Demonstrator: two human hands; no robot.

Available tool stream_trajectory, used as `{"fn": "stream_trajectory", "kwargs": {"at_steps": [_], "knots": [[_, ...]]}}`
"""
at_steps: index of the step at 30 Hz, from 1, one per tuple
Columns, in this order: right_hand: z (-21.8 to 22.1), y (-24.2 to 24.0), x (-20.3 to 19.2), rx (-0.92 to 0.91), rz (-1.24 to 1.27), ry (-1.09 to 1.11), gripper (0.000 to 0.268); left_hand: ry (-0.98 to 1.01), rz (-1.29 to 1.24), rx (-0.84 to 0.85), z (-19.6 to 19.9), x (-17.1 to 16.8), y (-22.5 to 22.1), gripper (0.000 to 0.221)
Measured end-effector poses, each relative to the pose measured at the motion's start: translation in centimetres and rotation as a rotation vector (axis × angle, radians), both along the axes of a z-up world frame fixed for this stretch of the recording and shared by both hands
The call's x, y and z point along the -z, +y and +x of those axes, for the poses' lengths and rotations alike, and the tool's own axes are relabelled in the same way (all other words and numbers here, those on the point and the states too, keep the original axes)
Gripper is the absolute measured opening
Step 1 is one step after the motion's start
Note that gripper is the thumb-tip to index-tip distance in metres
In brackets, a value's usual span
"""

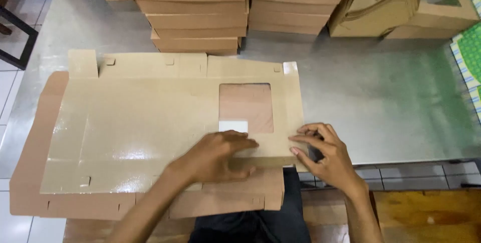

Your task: The person assembles flat cardboard boxes with clear plastic windows. They fold the side flaps, tuck in the tabs, and press the edges to form the box shape. The person repeats this process for multiple boxes on a metal work surface.

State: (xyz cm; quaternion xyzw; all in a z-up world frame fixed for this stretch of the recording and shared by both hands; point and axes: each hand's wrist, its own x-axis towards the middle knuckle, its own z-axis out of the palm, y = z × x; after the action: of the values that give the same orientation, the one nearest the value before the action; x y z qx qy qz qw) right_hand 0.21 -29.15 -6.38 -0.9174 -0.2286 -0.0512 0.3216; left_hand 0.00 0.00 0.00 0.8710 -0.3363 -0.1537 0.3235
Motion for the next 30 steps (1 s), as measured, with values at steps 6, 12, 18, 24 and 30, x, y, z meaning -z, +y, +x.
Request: {"fn": "stream_trajectory", "kwargs": {"at_steps": [6, 12, 18, 24, 30], "knots": [[0.1, 0.3, -1.3, 0.014, 0.17, 0.164, 0.035, 0.062, 0.017, -0.003, 3.9, -0.4, 0.7, 0.037], [0.3, -0.3, -1.6, 0.05, 0.22, 0.295, 0.048, -0.179, 0.02, -0.049, 5.8, 5.2, 0.7, 0.031], [1.0, 1.1, -4.7, -0.008, 0.085, 0.343, 0.066, -0.402, -0.108, -0.091, 5.4, 8.8, 1.1, 0.037], [3.4, 2.3, -5.6, -0.072, -0.11, 0.416, 0.09, -0.38, -0.197, -0.083, 6.3, 8.7, 1.5, 0.038], [3.6, 4.2, -4.7, -0.085, -0.295, 0.3, 0.098, -0.288, -0.288, -0.076, 6.4, 7.8, 1.7, 0.042]]}}
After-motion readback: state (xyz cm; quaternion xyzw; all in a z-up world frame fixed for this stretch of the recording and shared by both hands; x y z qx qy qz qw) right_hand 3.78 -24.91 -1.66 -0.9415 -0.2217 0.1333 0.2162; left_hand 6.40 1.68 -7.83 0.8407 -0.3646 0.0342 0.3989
